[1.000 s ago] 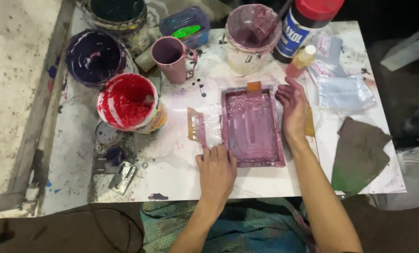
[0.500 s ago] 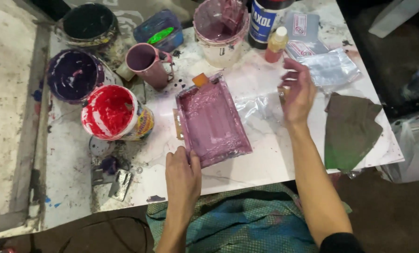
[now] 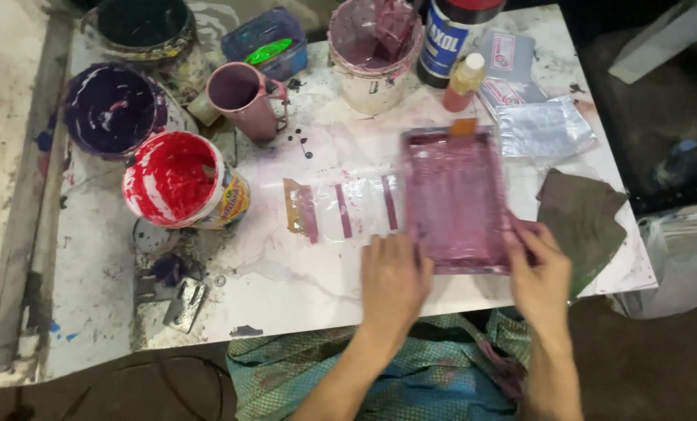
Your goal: The person spreads a purple substance inside a rectangular tray using a small wooden stick. They then handle a clear plastic bag, folding and manipulating it on the table before returning to spread the substance in the tray again.
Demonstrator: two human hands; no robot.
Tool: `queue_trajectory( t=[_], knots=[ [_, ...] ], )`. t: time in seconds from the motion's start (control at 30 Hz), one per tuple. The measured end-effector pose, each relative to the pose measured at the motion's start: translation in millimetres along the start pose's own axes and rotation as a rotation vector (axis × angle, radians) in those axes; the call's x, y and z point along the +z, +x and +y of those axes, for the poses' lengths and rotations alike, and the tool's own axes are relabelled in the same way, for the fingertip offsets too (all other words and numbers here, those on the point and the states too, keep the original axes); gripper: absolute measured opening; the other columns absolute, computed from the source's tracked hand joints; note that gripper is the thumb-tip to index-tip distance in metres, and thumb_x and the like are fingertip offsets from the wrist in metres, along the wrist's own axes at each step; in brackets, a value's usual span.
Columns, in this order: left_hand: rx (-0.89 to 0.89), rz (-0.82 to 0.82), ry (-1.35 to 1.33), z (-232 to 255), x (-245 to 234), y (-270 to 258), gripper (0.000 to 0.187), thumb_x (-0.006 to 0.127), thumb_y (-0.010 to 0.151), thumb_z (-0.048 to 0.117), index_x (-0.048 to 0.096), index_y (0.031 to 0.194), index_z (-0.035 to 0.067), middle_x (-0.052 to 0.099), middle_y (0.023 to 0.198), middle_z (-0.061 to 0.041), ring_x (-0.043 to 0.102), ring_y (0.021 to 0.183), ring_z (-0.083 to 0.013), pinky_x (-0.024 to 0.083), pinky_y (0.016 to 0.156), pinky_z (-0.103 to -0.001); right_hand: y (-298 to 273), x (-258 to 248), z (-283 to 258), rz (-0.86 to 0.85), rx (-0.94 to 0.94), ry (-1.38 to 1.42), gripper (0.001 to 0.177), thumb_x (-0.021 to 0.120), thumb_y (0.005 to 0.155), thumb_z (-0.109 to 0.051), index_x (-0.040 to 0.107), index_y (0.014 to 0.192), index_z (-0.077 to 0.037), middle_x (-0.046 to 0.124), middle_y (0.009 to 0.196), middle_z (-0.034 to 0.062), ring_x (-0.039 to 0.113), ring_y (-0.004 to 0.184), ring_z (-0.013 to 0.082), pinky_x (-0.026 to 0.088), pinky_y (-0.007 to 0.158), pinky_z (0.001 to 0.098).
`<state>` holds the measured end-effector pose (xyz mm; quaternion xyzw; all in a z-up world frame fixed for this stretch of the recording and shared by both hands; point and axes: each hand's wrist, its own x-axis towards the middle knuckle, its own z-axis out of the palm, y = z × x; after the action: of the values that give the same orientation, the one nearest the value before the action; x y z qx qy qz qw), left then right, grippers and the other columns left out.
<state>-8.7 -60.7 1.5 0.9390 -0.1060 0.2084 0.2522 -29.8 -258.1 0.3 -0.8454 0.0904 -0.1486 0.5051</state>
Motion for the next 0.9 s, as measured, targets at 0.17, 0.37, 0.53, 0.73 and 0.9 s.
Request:
queue_trajectory(
  t=[0.17, 0.37, 0.53, 0.73, 0.9],
  knots=[
    [0.035, -0.211, -0.103, 32.2, -3.7, 6.5, 0.055, 0.042, 0.109, 0.05, 0.065, 0.11, 0.0, 0.068, 0.096, -0.018, 0.062, 0.083, -0.0298, 0.052, 0.072, -0.042, 0.0, -23.7, -7.4, 0.115, 0.171, -0.087, 0.033, 0.059, 0.107, -0.009, 0.065, 0.137, 0.004, 0.064, 0.119, 0.0168, 0.06, 0.108, 0.0258, 0.057, 0.085, 0.0359],
    [0.202, -0.056, 0.061, 37.5, -17.3, 3.3, 0.074, 0.052, 0.091, 0.074, 0.068, 0.107, 0.003, 0.066, 0.096, -0.014, 0.063, 0.086, -0.0284, 0.05, 0.074, -0.037, -6.2, -34.4, 8.7, 0.212, 0.139, -0.177, 0.033, 0.059, 0.11, -0.008, 0.067, 0.14, 0.004, 0.063, 0.117, 0.0121, 0.058, 0.111, 0.0216, 0.048, 0.091, 0.0323],
    [0.166, -0.092, 0.077, 20.6, -16.2, -6.7, 0.069, 0.056, 0.092, 0.073, 0.066, 0.104, 0.005, 0.065, 0.098, -0.013, 0.06, 0.088, -0.0282, 0.049, 0.075, -0.038, -5.5, -24.5, 22.8, 0.155, 0.139, -0.124, 0.031, 0.062, 0.111, -0.008, 0.066, 0.141, 0.002, 0.06, 0.111, 0.0108, 0.054, 0.104, 0.0205, 0.048, 0.077, 0.0309],
    [0.094, -0.068, 0.155, -8.2, -20.8, -12.8, 0.075, 0.062, 0.089, 0.074, 0.063, 0.122, 0.006, 0.06, 0.096, -0.008, 0.056, 0.09, -0.0273, 0.048, 0.075, -0.038, 8.1, 7.9, -6.5, 0.036, 0.035, -0.147, 0.035, 0.059, 0.109, -0.016, 0.067, 0.138, 0.002, 0.064, 0.115, 0.0108, 0.057, 0.108, 0.0207, 0.046, 0.084, 0.032],
    [0.044, -0.072, 0.167, -13.7, -16.0, -10.3, 0.069, 0.067, 0.087, 0.075, 0.057, 0.101, 0.008, 0.059, 0.098, -0.01, 0.056, 0.093, -0.0291, 0.047, 0.078, -0.039, 19.4, 14.5, -10.0, -0.029, 0.0, -0.139, 0.035, 0.059, 0.108, -0.017, 0.068, 0.137, -0.001, 0.065, 0.113, 0.0074, 0.058, 0.1, 0.0163, 0.045, 0.078, 0.0295]
  ],
)
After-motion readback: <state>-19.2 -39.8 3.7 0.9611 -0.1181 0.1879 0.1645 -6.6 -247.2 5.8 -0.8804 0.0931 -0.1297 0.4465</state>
